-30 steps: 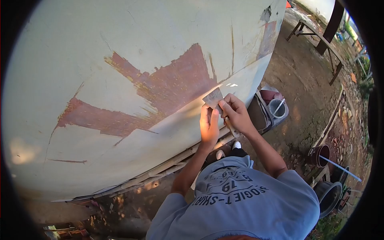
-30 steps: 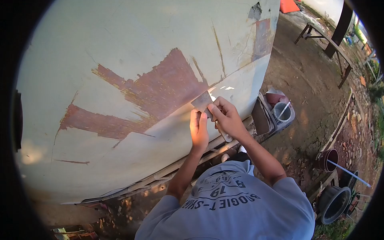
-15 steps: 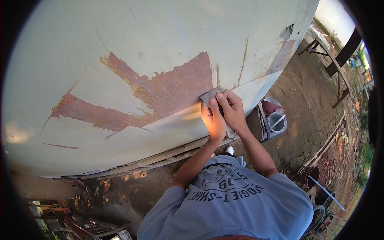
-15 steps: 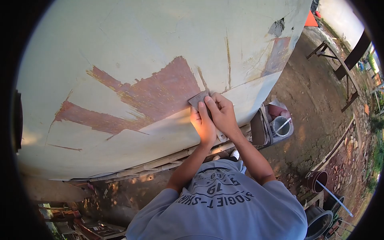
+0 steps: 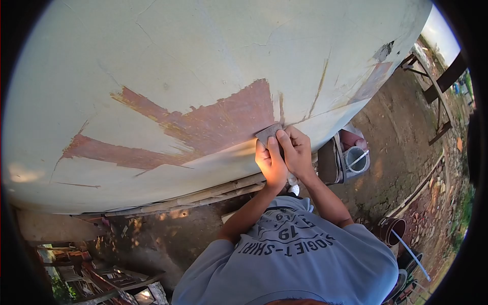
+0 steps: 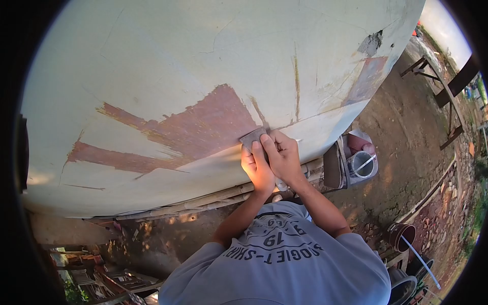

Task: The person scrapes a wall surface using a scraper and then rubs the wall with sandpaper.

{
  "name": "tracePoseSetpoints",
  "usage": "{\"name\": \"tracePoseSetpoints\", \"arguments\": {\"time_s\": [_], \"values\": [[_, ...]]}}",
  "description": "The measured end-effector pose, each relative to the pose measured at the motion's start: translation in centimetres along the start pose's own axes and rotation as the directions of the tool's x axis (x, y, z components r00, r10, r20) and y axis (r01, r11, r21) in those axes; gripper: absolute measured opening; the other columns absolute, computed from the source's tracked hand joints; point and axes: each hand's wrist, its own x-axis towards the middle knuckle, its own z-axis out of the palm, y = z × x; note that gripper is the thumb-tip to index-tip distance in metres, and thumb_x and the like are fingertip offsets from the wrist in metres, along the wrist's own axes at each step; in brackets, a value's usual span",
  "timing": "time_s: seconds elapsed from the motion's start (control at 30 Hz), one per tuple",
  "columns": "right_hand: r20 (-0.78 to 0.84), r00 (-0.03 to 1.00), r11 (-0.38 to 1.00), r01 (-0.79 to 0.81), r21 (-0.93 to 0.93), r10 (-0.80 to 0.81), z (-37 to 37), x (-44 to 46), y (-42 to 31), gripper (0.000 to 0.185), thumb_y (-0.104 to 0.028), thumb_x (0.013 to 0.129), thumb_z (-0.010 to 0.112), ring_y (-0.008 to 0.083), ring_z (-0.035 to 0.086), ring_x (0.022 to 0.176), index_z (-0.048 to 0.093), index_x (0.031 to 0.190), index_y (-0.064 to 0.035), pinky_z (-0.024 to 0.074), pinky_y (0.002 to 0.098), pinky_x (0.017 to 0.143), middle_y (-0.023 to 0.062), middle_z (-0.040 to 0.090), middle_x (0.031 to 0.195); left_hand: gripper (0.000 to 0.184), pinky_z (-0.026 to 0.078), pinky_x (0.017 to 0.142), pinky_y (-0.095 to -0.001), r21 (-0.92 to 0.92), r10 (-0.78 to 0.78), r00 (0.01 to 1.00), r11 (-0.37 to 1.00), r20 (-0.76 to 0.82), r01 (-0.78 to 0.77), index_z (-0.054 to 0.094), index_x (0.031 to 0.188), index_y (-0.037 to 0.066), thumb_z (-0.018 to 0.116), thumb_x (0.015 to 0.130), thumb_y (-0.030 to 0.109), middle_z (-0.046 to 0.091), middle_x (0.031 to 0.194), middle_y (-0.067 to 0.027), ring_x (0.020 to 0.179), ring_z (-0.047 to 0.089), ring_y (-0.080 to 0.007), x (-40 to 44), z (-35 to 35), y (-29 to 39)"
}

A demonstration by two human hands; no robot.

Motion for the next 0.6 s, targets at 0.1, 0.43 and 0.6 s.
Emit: {"name": "tracePoseSetpoints", "arguments": {"time_s": [0.1, 0.43, 0.6], "values": [[0.014, 0.999, 0.999, -0.033, -0.036, 0.034, 0.0, -0.3, -0.7, 0.032, -0.014, 0.1, 0.057, 0.0017, 0.035, 0.061, 0.049, 0.071, -0.0039, 0.0301, 0.0228, 0.051, -0.0066, 0.043, 0.062, 0.023, 0.046, 0.077, -0.0231, 0.011, -0.016, 1.0, 1.0, -0.007, 0.016, 0.058, 0.103, 0.0, 0.045, 0.106, 0.019, 0.063, 0.094, -0.0013, 0.087, 0.054, -0.0046, -0.2, 0.2, 1.2], [0.036, 0.998, 0.998, -0.061, 0.026, 0.06, -0.1, 0.1, -0.9, 0.032, -0.014, 0.1, 0.056, 0.0028, 0.036, 0.063, 0.049, 0.072, -0.0022, 0.0325, 0.0237, 0.053, -0.0052, 0.044, 0.065, 0.023, 0.048, 0.08, -0.0249, 0.058, -0.024, 1.0, 0.998, 0.02, 0.023, 0.056, 0.108, -0.001, 0.044, 0.106, 0.019, 0.064, 0.1, -0.0035, 0.09, 0.056, -0.0065, -0.1, 0.4, 2.2], [0.07, 0.998, 0.999, -0.008, 0.043, 0.005, 0.0, 0.6, -1.3, 0.031, -0.014, 0.101, 0.055, 0.0029, 0.037, 0.064, 0.049, 0.072, -0.0028, 0.0334, 0.0232, 0.055, -0.0047, 0.046, 0.066, 0.024, 0.047, 0.08, -0.0245, 0.075, 0.025, 1.0, 0.997, 0.015, -0.026, 0.056, 0.108, -0.001, 0.043, 0.107, 0.019, 0.064, 0.101, -0.0037, 0.091, 0.056, -0.0067, 0.5, 0.7, 2.1]]}}
